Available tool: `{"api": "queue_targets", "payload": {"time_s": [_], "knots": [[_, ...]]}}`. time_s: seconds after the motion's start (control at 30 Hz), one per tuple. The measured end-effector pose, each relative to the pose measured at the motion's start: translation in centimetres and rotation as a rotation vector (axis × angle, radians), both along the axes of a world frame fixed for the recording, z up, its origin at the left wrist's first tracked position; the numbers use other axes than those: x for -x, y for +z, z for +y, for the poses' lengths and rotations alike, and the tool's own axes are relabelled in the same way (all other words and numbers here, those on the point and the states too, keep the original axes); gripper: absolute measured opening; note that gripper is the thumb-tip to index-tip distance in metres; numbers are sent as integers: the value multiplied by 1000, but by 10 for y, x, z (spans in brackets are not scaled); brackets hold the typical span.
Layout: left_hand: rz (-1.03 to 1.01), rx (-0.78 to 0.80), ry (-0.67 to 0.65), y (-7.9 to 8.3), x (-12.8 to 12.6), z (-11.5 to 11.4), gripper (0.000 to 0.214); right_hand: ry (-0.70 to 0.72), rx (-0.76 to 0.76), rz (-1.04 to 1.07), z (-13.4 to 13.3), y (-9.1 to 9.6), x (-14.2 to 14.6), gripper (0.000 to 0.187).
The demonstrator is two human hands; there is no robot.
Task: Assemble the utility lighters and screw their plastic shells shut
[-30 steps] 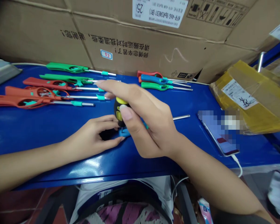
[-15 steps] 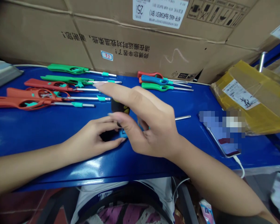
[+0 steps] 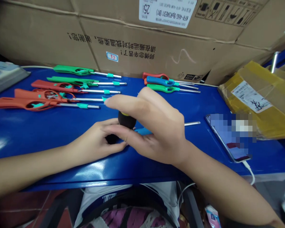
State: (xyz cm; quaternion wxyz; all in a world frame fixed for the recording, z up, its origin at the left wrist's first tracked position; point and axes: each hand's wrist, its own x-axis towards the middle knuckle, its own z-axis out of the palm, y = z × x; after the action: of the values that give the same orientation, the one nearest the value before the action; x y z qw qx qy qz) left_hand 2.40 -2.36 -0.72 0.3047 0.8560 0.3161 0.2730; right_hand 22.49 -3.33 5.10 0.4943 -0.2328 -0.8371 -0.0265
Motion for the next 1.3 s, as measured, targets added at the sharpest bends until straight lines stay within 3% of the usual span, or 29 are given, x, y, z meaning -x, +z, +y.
{"api": "queue_targets", "payload": {"time_s": [0.1,0.2,0.27,0.4,0.47,0.6,0.87,1.03,1.23,1.3], "knots": [[6,1,-18,0,0,-1,24,22,160,17,-3,-1,1,37],[3,4,-20,-1,0,0,17,138,290,37,-5,-1,0,47],[-2,10,-12,-1,0,0,18,140,196,14,-4,-1,0,42],[-23,48,-5,-1,-3,0,26,-19,-9,-20,-2,0,0,32],[-21,40,-1,-2,-4,-1,26,-26,-15,-26,-3,0,0,26],[4,8,5,-4,-5,0,24,24,195,6,-5,1,-2,33],[49,1,28,-4,-6,-2,28,-59,36,29,2,5,-5,18],[104,-35,58,1,-7,-4,24,52,233,-20,2,3,-7,37],[228,-85,80,4,-8,-6,22,31,32,55,7,-2,-5,30],[237,-106,86,4,-8,-7,23,59,42,14,7,-1,-5,30]]}}
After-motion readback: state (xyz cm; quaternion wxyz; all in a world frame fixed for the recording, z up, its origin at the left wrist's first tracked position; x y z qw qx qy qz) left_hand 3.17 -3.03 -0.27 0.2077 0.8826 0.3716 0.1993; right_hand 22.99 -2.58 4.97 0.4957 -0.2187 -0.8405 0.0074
